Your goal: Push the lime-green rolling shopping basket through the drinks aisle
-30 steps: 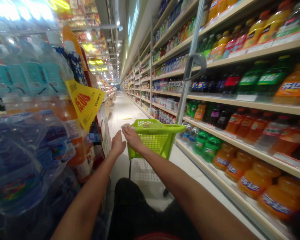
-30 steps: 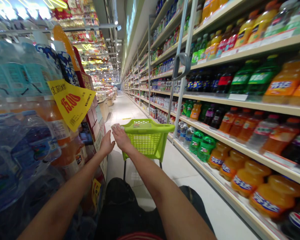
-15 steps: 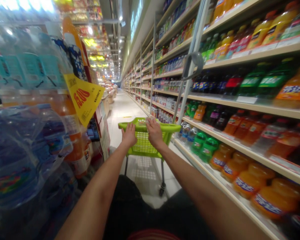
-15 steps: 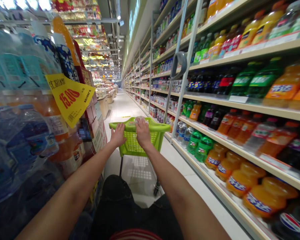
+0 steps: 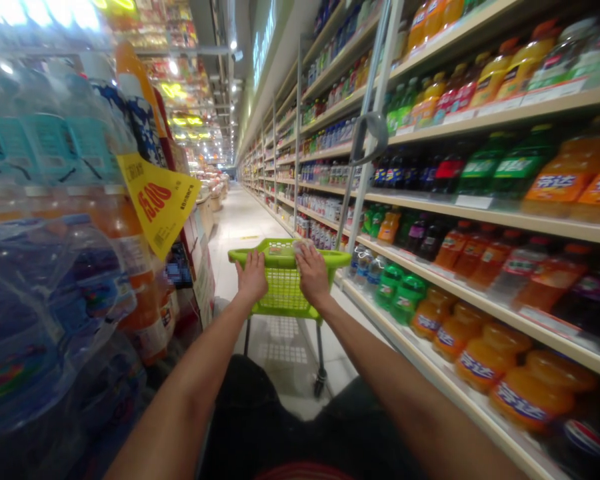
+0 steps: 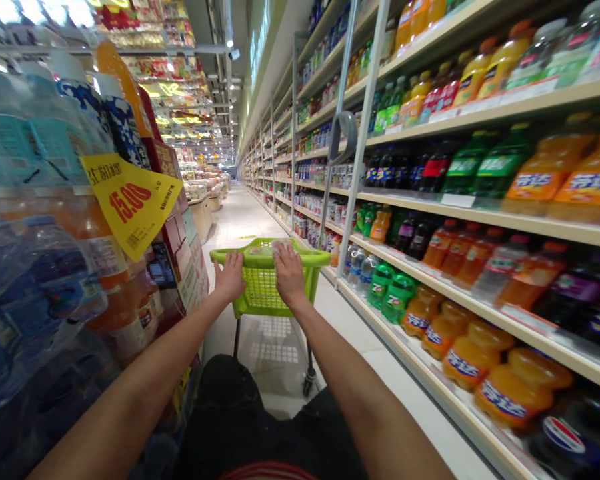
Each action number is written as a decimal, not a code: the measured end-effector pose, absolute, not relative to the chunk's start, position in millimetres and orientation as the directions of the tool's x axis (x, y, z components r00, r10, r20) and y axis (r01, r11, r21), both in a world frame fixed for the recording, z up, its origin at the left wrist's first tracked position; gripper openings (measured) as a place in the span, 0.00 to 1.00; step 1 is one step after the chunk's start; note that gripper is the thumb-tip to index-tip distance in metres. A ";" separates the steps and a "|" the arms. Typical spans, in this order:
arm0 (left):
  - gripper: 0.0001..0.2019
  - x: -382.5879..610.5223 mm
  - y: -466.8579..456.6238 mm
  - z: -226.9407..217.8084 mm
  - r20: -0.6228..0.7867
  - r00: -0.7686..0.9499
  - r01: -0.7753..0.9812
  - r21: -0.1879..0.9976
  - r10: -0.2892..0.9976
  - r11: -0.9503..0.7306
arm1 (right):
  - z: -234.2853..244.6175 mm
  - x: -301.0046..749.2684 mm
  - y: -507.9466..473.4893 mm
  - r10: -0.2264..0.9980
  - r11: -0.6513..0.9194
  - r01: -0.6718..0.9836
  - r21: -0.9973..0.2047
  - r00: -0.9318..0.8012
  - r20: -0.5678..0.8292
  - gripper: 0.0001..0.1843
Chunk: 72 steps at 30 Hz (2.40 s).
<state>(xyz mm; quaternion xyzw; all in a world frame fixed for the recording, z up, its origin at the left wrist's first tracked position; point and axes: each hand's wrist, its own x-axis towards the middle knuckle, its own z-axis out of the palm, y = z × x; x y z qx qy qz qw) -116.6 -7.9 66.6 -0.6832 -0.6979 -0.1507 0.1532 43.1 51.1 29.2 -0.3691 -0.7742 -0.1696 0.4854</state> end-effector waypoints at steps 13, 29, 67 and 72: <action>0.37 -89.6 -9.4 64.4 0.423 0.039 0.999 -0.030 0.905 -0.029 | 22.9 76.8 57.2 0.434 0.592 0.793 -0.145 -0.162 0.886 0.24; 0.35 -67.4 -6.4 65.9 0.437 0.131 0.991 -0.078 0.890 -0.108 | 20.1 125.8 69.7 0.459 0.507 0.848 -0.158 -0.110 0.882 0.22; 0.24 -41.5 -13.4 81.0 0.534 0.262 0.942 0.041 0.804 -0.334 | 29.2 76.4 39.0 0.480 0.724 0.673 -0.152 -0.334 0.812 0.38; 0.25 -31.4 -8.7 80.8 0.547 0.167 0.974 0.036 0.821 -0.222 | 25.5 111.5 41.7 0.477 0.702 0.695 -0.155 -0.297 0.827 0.36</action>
